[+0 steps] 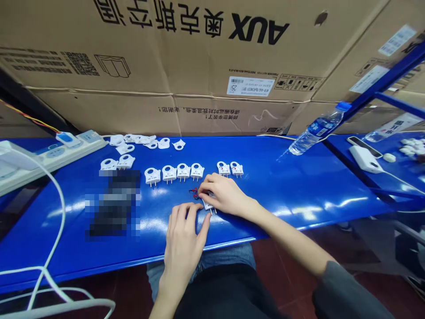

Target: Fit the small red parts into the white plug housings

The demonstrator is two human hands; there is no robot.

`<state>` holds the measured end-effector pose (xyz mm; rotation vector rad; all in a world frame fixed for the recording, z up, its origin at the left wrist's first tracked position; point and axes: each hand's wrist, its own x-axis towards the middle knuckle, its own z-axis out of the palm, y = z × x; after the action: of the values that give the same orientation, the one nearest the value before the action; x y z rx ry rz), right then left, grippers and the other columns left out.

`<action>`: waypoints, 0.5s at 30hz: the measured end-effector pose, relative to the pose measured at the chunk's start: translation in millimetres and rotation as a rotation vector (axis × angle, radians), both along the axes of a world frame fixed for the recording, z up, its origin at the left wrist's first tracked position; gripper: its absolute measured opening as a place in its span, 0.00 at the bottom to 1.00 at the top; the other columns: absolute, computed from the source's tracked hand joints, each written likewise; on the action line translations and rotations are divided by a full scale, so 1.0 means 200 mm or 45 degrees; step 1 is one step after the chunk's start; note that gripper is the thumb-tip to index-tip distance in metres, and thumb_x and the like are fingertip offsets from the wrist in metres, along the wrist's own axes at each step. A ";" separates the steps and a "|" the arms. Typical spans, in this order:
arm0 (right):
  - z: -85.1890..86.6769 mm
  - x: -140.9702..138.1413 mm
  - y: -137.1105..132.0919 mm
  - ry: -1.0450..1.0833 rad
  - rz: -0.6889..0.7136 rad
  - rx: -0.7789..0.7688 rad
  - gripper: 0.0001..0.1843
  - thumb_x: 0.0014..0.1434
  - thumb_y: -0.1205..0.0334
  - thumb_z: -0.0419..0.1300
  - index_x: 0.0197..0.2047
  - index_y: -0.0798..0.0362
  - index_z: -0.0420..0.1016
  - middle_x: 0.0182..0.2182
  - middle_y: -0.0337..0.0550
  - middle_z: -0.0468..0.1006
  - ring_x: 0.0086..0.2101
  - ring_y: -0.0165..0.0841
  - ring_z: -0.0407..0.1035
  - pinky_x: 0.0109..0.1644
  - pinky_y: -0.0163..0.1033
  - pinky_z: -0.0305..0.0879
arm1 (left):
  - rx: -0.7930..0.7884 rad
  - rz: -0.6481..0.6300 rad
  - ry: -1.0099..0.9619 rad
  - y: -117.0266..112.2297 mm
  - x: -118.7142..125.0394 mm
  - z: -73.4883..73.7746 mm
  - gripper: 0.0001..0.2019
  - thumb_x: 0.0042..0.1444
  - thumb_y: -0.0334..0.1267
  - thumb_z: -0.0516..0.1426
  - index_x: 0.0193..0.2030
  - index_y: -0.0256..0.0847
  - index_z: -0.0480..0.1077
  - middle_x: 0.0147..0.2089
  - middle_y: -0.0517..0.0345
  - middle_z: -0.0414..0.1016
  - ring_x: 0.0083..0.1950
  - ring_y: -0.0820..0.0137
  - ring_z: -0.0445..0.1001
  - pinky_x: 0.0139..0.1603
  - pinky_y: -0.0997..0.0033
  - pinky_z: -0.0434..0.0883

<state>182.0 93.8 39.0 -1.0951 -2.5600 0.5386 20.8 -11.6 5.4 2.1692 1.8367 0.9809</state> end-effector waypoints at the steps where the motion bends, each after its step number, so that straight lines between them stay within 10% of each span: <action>1: 0.00 0.00 0.00 0.011 -0.003 0.000 0.10 0.73 0.60 0.59 0.44 0.52 0.81 0.41 0.43 0.77 0.43 0.35 0.70 0.44 0.38 0.65 | 0.004 0.003 0.002 0.00 0.00 0.00 0.09 0.70 0.45 0.55 0.50 0.45 0.71 0.47 0.50 0.77 0.51 0.56 0.74 0.52 0.53 0.75; 15: 0.06 0.03 -0.02 0.449 -0.042 -0.201 0.07 0.62 0.72 0.61 0.35 0.51 0.72 0.43 0.40 0.84 0.42 0.33 0.77 0.49 0.40 0.72 | -0.023 0.000 -0.009 0.00 0.00 0.00 0.10 0.71 0.45 0.55 0.53 0.44 0.71 0.48 0.50 0.77 0.52 0.56 0.74 0.53 0.52 0.74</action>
<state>188.3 89.2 51.3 -0.9881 -2.2206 0.8548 20.2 -11.7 5.7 2.1527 1.8354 0.9665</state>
